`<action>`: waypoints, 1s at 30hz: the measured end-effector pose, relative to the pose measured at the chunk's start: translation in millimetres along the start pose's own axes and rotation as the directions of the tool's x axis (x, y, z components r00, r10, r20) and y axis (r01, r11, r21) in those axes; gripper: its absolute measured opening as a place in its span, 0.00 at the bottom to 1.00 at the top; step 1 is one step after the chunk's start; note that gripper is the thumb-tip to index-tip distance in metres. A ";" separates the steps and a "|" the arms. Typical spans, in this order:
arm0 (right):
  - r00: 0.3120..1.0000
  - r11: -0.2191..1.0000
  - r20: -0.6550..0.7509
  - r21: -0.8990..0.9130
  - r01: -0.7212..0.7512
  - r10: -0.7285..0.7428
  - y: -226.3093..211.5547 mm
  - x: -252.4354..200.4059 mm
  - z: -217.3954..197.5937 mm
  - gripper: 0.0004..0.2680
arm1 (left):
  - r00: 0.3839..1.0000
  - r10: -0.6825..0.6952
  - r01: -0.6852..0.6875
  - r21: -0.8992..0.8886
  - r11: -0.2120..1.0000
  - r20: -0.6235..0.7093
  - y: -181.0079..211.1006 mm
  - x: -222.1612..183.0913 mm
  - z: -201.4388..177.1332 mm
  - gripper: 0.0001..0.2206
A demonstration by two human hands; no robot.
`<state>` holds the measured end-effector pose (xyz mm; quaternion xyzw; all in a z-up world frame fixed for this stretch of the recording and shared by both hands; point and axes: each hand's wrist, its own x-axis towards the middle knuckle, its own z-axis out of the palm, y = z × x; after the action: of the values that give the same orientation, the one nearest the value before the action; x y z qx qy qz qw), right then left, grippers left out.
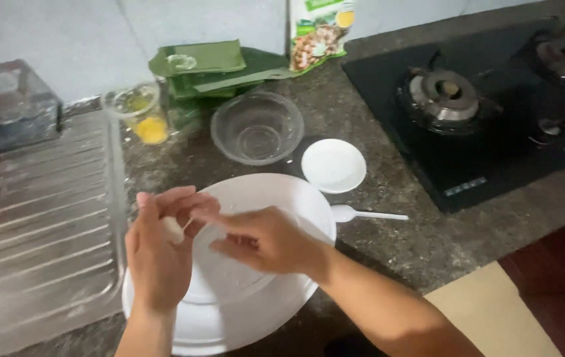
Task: The person is taking small pieces of white dough from a bowl and rolling them into spherical balls between their palms before placing them on a plate.
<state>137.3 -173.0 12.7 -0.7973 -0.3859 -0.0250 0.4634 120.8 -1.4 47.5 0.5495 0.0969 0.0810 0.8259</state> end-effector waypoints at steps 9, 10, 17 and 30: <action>0.989 0.980 0.144 -0.197 0.013 0.016 11.6 -21.9 21.2 0.20 | 0.989 -0.140 0.145 0.112 0.983 -0.057 -17.7 -16.0 8.0 0.29; 0.983 0.979 0.181 -0.206 -0.006 0.044 9.5 -20.7 22.4 0.20 | 0.993 -0.096 0.107 0.208 0.972 -0.067 -15.5 -18.2 9.1 0.31; 0.974 0.973 0.178 -0.207 -0.106 0.143 7.1 -20.9 32.7 0.17 | 0.983 0.177 -0.178 0.368 0.912 0.036 -20.8 -26.5 5.3 0.23; 0.942 0.971 -0.236 -0.086 0.223 -0.237 -4.5 -5.6 21.0 0.08 | 0.968 0.037 -0.018 0.078 0.997 -0.248 -44.1 27.2 -32.9 0.28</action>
<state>123.8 -159.2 1.8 -0.7508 -0.4153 -0.1880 0.4780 140.2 17.6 -7.6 0.5667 0.1954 0.1571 0.7848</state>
